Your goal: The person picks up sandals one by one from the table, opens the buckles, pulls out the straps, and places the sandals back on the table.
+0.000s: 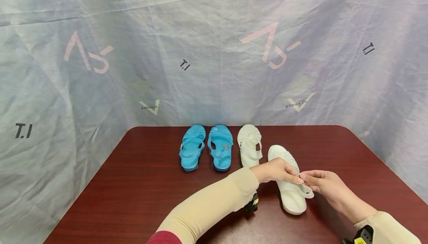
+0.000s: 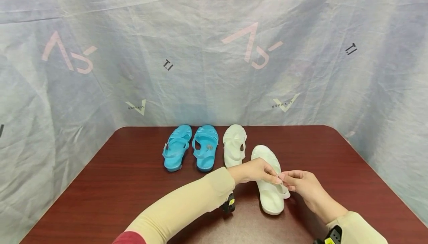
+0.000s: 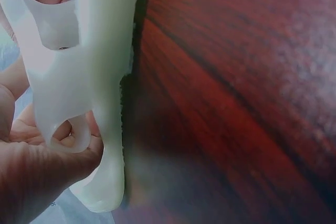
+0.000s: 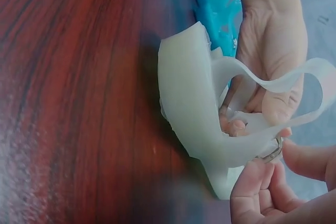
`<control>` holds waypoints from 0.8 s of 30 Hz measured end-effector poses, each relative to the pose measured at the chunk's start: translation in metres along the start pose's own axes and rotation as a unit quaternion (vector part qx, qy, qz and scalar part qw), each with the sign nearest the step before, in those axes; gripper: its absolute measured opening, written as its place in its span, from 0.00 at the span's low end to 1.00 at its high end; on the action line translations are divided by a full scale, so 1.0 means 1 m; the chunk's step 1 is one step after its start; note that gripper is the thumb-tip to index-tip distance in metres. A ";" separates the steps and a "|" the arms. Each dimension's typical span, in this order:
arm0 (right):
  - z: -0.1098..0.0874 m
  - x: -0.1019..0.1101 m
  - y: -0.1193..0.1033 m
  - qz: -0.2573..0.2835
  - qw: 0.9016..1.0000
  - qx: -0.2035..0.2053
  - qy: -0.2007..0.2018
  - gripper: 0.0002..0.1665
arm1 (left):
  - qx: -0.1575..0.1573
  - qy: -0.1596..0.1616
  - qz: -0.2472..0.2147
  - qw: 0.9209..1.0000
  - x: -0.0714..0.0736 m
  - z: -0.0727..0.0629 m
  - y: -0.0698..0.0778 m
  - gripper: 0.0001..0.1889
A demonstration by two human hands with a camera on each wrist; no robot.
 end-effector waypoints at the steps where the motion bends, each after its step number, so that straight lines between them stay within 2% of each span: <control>1: 0.000 0.000 -0.001 -0.004 1.000 0.001 -0.001 0.20 | 0.001 0.000 -0.003 1.000 0.000 0.000 0.000 0.09; 11: 0.006 -0.001 -0.005 -0.031 0.999 -0.009 -0.001 0.22 | 0.003 0.002 -0.008 1.000 -0.003 -0.001 0.002 0.08; 13: 0.006 0.000 -0.006 -0.026 0.999 -0.002 -0.022 0.23 | 0.002 0.000 -0.009 1.000 -0.004 -0.001 0.002 0.08; 15: 0.006 0.000 -0.007 -0.018 0.998 0.012 -0.058 0.23 | 0.004 -0.002 -0.011 1.000 -0.004 -0.002 0.002 0.08; 19: 0.007 0.001 -0.010 -0.006 0.990 0.048 -0.136 0.24 | 0.014 -0.001 -0.016 1.000 -0.002 -0.002 0.001 0.08; 21: 0.008 0.003 -0.010 -0.008 0.987 0.051 -0.149 0.24 | 0.017 0.002 -0.025 1.000 0.000 -0.002 0.002 0.09; 24: 0.008 0.007 -0.007 -0.002 0.988 0.045 -0.150 0.23 | 0.018 0.013 -0.038 0.999 0.001 -0.002 0.003 0.09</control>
Point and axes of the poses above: each hand's wrist, its own z-axis towards the middle knuckle, its own x-axis out of the back of the hand, y = z × x, the point moved 8 cm from there along z, towards the middle knuckle, and after that the axes turned 10 degrees about -x, right-handed, at the moved point
